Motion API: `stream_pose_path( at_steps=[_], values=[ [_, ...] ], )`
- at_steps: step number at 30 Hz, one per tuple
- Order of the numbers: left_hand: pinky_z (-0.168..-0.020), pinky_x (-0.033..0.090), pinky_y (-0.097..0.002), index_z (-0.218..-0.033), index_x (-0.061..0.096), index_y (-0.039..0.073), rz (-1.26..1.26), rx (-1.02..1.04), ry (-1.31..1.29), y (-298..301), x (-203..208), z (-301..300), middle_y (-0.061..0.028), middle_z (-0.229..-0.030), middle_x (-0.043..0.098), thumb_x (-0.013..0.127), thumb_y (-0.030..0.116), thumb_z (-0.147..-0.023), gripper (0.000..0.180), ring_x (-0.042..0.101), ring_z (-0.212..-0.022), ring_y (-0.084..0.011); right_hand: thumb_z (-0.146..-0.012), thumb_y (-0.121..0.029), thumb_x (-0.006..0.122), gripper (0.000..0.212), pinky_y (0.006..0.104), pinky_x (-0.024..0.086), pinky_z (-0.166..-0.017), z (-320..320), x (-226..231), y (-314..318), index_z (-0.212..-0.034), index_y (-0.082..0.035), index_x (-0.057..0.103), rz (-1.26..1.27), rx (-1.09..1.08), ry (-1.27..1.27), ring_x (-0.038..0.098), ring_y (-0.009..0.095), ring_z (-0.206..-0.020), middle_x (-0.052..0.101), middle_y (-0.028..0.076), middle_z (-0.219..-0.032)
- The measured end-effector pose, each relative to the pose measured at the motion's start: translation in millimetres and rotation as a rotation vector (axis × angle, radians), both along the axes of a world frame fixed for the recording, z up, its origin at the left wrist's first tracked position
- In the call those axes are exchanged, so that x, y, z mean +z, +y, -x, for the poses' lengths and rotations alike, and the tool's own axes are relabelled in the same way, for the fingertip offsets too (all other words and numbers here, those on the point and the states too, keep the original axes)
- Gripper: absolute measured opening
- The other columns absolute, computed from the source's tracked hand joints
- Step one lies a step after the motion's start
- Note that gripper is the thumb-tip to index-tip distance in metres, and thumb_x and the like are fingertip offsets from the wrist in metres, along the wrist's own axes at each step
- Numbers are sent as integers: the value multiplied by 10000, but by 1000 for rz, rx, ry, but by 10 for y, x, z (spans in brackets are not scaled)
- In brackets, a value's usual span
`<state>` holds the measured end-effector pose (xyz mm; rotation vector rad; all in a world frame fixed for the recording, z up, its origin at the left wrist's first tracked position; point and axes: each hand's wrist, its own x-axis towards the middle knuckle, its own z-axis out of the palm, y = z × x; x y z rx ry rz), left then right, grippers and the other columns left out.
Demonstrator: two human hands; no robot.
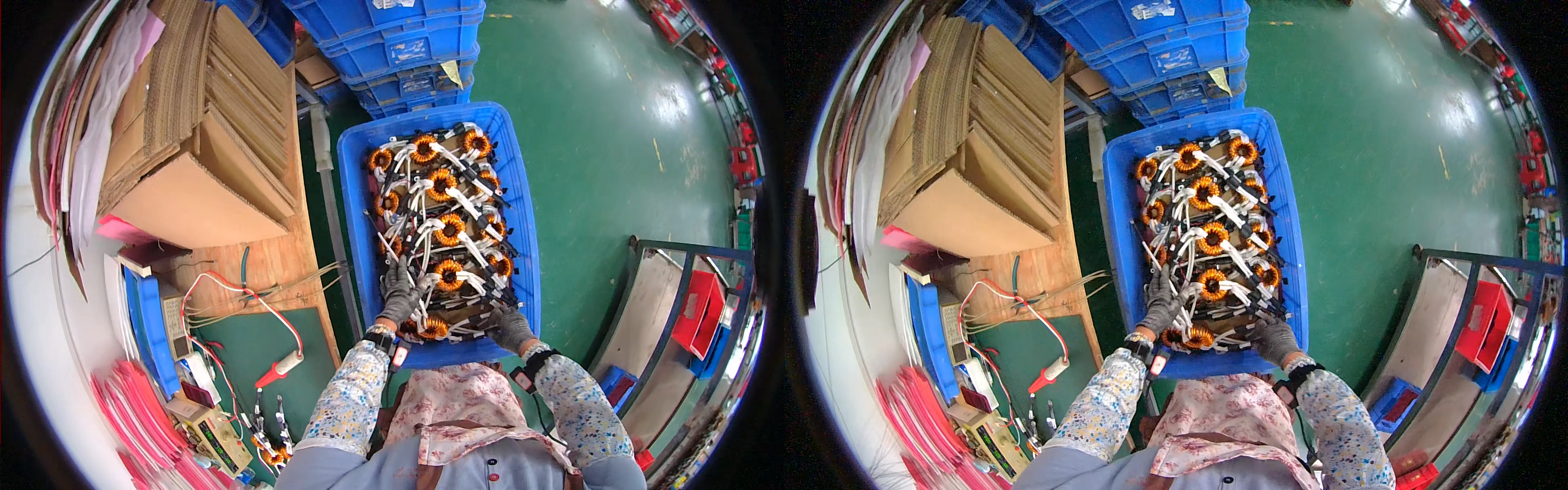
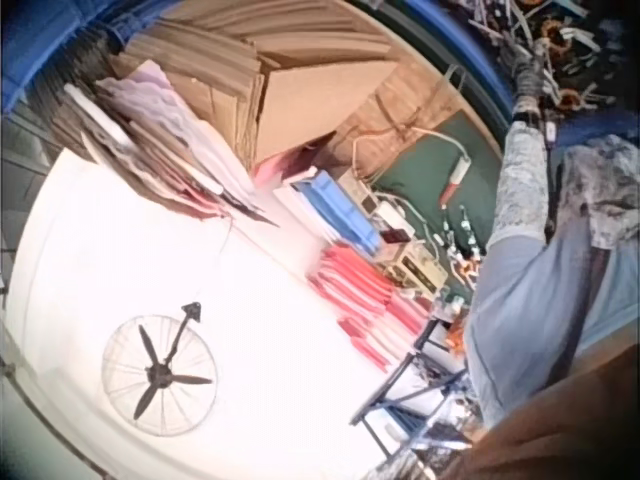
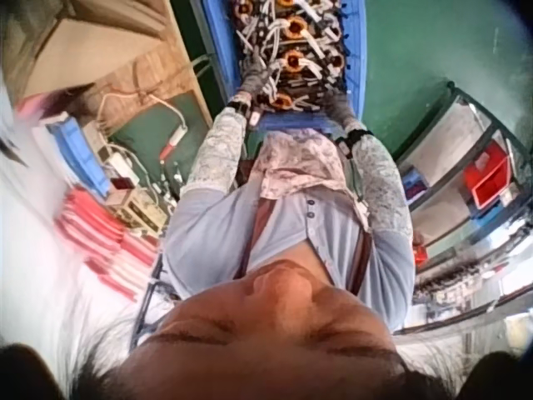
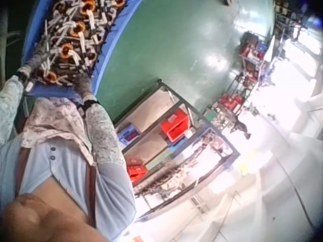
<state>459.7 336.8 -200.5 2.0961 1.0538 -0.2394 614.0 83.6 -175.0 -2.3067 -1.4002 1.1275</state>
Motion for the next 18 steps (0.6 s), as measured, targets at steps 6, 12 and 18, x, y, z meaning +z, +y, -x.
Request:
stream_pose_path(
  at_steps=[6, 12, 18],
  values=[
    [-1040, 154, -501, -1384, 220, 221, -200, -311, 12, -275, 474, -83, -90, -1462, 83, 516, 318, -815, 649, 170, -1290, -403, -717, -175, 619, 259, 420, 428, -766, -258, 467, -726, -948, -134, 508, -99, -266, -22, 513, 336, -907, 529, 125, -931],
    [-1063, 162, -426, -1237, 488, 186, -71, -223, 139, -150, -447, 164, -181, -1391, 256, 480, 266, -841, 405, 210, -1286, -361, -718, -155, 609, 228, 427, 432, -725, -612, 643, -1662, -922, -114, 517, -286, -267, -5, 527, 336, -844, 533, 118, -877],
    [-999, 285, -393, -1212, 481, 51, -111, 171, -245, -1300, 543, -766, -210, -1243, 449, 513, 429, -822, 544, 390, -1169, -358, -738, -191, 569, 185, 435, 431, -746, -1681, 865, -3142, -902, -108, 553, -81, -325, -146, 524, 336, -873, 554, 124, -896]
  ],
)
